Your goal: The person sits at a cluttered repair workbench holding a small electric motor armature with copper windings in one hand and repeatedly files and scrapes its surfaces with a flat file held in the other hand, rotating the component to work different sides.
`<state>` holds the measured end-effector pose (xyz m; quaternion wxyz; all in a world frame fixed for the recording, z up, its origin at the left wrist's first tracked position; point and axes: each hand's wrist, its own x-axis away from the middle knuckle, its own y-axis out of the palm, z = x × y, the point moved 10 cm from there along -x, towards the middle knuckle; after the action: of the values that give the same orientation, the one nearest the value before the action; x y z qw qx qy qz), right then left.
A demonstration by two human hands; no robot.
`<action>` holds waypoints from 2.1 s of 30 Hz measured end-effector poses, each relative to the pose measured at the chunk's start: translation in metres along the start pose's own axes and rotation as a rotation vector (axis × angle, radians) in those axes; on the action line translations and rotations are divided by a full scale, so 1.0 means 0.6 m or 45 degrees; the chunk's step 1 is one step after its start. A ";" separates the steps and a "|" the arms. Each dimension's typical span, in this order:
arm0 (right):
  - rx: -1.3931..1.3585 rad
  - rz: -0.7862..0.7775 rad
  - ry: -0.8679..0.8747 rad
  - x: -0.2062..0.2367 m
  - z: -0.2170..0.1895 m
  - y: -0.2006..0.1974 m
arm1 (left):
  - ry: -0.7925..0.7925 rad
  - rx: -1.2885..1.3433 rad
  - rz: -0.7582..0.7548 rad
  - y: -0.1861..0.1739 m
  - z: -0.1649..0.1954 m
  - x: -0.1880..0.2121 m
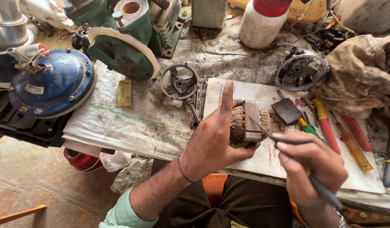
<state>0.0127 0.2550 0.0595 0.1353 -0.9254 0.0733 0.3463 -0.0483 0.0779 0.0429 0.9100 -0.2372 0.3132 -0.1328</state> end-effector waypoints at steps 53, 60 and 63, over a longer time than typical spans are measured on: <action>0.316 -0.238 0.142 -0.016 0.023 0.004 | 0.188 0.032 0.026 0.015 -0.003 0.002; 0.275 -0.199 0.174 -0.023 0.026 0.008 | 0.174 0.059 -0.020 0.022 -0.009 0.000; 0.265 -0.203 0.191 -0.025 0.027 0.008 | 0.210 0.077 0.016 0.015 -0.004 0.001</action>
<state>-0.0095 0.2561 0.0566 0.2517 -0.9325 0.0448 0.2550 -0.0485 0.0845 0.0363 0.8886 -0.1958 0.3844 -0.1558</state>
